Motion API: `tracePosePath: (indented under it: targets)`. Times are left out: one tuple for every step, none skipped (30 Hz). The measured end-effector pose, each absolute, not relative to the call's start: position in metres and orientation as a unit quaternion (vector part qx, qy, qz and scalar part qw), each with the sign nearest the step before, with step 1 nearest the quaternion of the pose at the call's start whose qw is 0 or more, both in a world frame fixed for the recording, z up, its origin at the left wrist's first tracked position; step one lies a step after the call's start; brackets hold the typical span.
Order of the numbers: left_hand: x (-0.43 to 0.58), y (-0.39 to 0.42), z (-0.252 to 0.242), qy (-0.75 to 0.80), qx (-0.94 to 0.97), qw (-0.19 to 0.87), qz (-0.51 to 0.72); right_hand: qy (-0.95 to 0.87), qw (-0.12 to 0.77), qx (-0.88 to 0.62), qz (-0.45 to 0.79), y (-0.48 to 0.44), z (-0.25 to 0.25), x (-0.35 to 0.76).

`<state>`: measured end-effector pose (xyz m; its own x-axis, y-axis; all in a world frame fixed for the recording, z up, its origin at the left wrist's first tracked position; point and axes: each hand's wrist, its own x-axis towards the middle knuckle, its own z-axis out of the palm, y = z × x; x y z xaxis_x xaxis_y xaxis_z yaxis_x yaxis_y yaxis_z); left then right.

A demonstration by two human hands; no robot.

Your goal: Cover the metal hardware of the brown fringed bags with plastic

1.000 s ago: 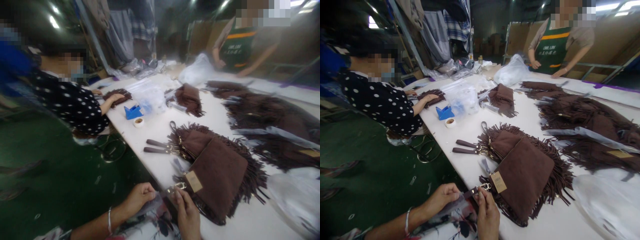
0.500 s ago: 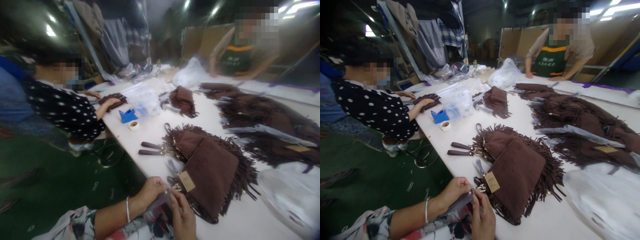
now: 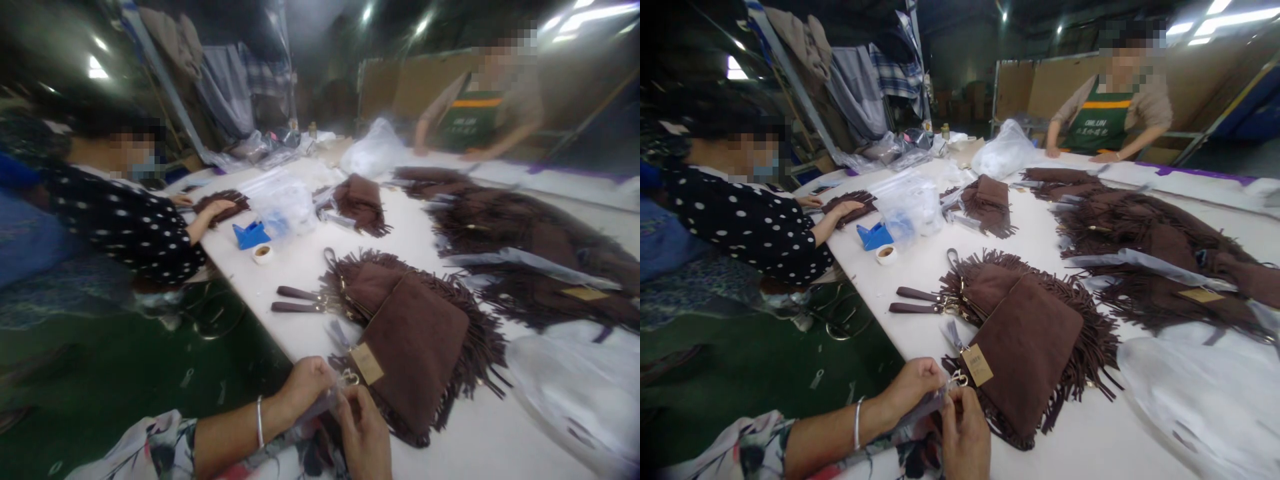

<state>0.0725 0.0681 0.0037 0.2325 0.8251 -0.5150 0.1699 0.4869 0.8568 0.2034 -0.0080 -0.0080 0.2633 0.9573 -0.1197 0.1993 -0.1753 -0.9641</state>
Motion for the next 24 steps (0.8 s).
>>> tracePosePath:
  targets:
    - [0.073,0.068,0.003,0.564,0.439,0.652,0.252,-0.431,0.466,-0.650,0.419,-0.009,-0.010,0.204]
    - [0.073,0.067,0.003,0.563,0.439,0.653,0.254,-0.404,0.475,-0.655,0.427,-0.009,-0.013,0.204]
    - [0.072,0.066,0.003,0.562,0.440,0.652,0.256,-0.372,0.487,-0.661,0.433,-0.009,-0.015,0.204]
    - [0.070,0.065,0.004,0.563,0.444,0.648,0.258,-0.345,0.498,-0.665,0.437,-0.010,-0.017,0.202]
    - [0.068,0.064,0.004,0.564,0.449,0.642,0.260,-0.328,0.506,-0.665,0.441,-0.010,-0.018,0.201]
    - [0.066,0.064,0.004,0.566,0.454,0.637,0.261,-0.321,0.511,-0.663,0.443,-0.009,-0.019,0.199]
    - [0.064,0.063,0.004,0.568,0.457,0.632,0.262,-0.319,0.514,-0.661,0.444,-0.009,-0.019,0.197]
    - [0.062,0.063,0.004,0.569,0.460,0.629,0.263,-0.321,0.514,-0.661,0.443,-0.009,-0.019,0.196]
    - [0.060,0.063,0.004,0.570,0.463,0.626,0.263,-0.325,0.512,-0.662,0.441,-0.008,-0.019,0.196]
    - [0.059,0.063,0.004,0.570,0.464,0.625,0.262,-0.331,0.507,-0.665,0.438,-0.008,-0.018,0.196]
    - [0.058,0.064,0.003,0.571,0.464,0.626,0.259,-0.340,0.499,-0.670,0.432,-0.007,-0.018,0.197]
    - [0.058,0.064,0.003,0.571,0.463,0.627,0.258,-0.350,0.491,-0.675,0.425,-0.007,-0.017,0.197]
    - [0.058,0.065,0.003,0.571,0.462,0.629,0.256,-0.357,0.485,-0.680,0.419,-0.007,-0.017,0.197]
    - [0.058,0.066,0.004,0.572,0.459,0.630,0.256,-0.360,0.482,-0.683,0.414,-0.006,-0.016,0.197]
    - [0.059,0.066,0.004,0.572,0.458,0.631,0.256,-0.355,0.484,-0.686,0.411,-0.006,-0.015,0.197]
    - [0.059,0.067,0.005,0.573,0.456,0.631,0.256,-0.345,0.491,-0.686,0.411,-0.006,-0.014,0.196]
    - [0.059,0.068,0.005,0.574,0.456,0.630,0.256,-0.333,0.500,-0.685,0.413,-0.006,-0.012,0.194]
    - [0.060,0.068,0.005,0.574,0.457,0.629,0.256,-0.319,0.509,-0.682,0.417,-0.006,-0.011,0.193]
    - [0.060,0.068,0.005,0.575,0.457,0.628,0.256,-0.308,0.516,-0.680,0.421,-0.005,-0.009,0.192]
    - [0.060,0.068,0.005,0.575,0.458,0.628,0.256,-0.301,0.521,-0.677,0.424,-0.005,-0.007,0.191]
    - [0.060,0.068,0.004,0.575,0.457,0.627,0.257,-0.297,0.525,-0.674,0.427,-0.004,-0.006,0.190]
    - [0.061,0.069,0.003,0.576,0.456,0.627,0.259,-0.298,0.526,-0.672,0.429,-0.004,-0.004,0.190]
    - [0.062,0.069,0.003,0.578,0.453,0.628,0.260,-0.300,0.523,-0.672,0.430,-0.003,-0.003,0.191]
    - [0.062,0.069,0.003,0.579,0.449,0.629,0.259,-0.303,0.518,-0.674,0.431,-0.003,-0.002,0.193]
